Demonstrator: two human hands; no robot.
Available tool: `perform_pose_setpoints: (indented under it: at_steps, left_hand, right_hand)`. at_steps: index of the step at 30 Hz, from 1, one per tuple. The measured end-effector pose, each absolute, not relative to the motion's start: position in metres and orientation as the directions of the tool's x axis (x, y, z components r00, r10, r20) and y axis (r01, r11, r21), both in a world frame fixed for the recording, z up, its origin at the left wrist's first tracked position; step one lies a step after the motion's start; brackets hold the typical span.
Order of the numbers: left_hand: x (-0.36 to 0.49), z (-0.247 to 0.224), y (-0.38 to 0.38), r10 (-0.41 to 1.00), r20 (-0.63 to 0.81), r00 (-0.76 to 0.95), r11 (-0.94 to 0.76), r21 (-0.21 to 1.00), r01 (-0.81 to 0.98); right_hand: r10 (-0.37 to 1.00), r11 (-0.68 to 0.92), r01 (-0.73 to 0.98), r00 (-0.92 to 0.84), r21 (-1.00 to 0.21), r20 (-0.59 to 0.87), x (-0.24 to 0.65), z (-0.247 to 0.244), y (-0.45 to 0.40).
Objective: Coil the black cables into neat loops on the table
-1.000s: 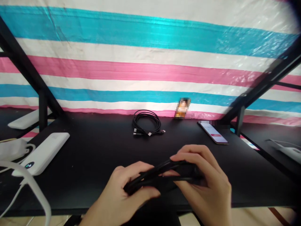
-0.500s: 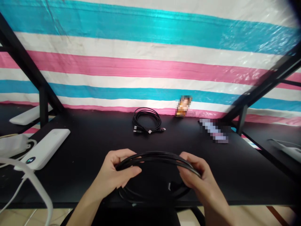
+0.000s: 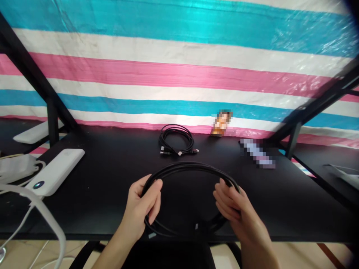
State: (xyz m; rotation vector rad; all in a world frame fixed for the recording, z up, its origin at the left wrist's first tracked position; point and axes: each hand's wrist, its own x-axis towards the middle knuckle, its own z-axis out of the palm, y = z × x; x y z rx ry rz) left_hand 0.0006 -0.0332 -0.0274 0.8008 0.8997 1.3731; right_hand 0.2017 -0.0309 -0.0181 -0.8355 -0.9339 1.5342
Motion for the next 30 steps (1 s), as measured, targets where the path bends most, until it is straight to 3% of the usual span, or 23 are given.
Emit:
perform_pose_setpoints:
  at_steps: [4, 8, 10, 14, 17, 23, 27, 30]
  left_hand:
    - [0.002, -0.021, -0.031, 0.964, -0.154, -0.215, -0.035, 0.733, -0.68]
    - [0.004, -0.022, -0.03, 0.941, -0.266, -0.211, 0.003, 0.628, -0.778]
    - [0.002, -0.025, -0.03, 0.947, -0.266, -0.18, 0.033, 0.639, -0.768]
    - [-0.008, -0.027, -0.032, 0.992, -0.128, -0.012, 0.104, 0.856, -0.506]
    - [-0.012, -0.025, -0.034, 0.989, -0.092, 0.113, 0.119, 0.957, -0.264]
    - [-0.015, -0.025, -0.029, 0.999, -0.013, -0.041, 0.02, 0.985, 0.172]
    - [-0.016, -0.028, -0.029, 0.996, -0.079, 0.047, 0.07, 0.983, 0.169]
    - [-0.013, -0.028, -0.032, 0.987, -0.132, 0.095, 0.124, 0.989, 0.086]
  right_hand:
    - [0.991, -0.057, -0.348, -0.132, -0.936, -0.011, 0.194, -0.019, -0.03]
    - [0.999, -0.026, -0.175, -0.049, -0.984, -0.018, 0.183, -0.03, -0.027]
    - [1.0, -0.029, -0.192, -0.013, -0.981, -0.028, 0.182, -0.034, -0.027]
    - [0.983, -0.042, -0.271, 0.161, -0.962, -0.088, 0.186, -0.037, -0.029]
    - [0.976, -0.118, -0.227, 0.155, -0.967, -0.155, 0.192, -0.038, -0.031]
    - [0.979, -0.198, -0.03, 0.04, -0.98, -0.199, 0.194, -0.045, -0.034]
    - [0.989, -0.148, 0.11, 0.024, -0.983, -0.146, 0.191, -0.045, -0.031]
    - [0.997, -0.002, 0.208, 0.072, -0.978, 0.013, 0.186, -0.042, -0.03]
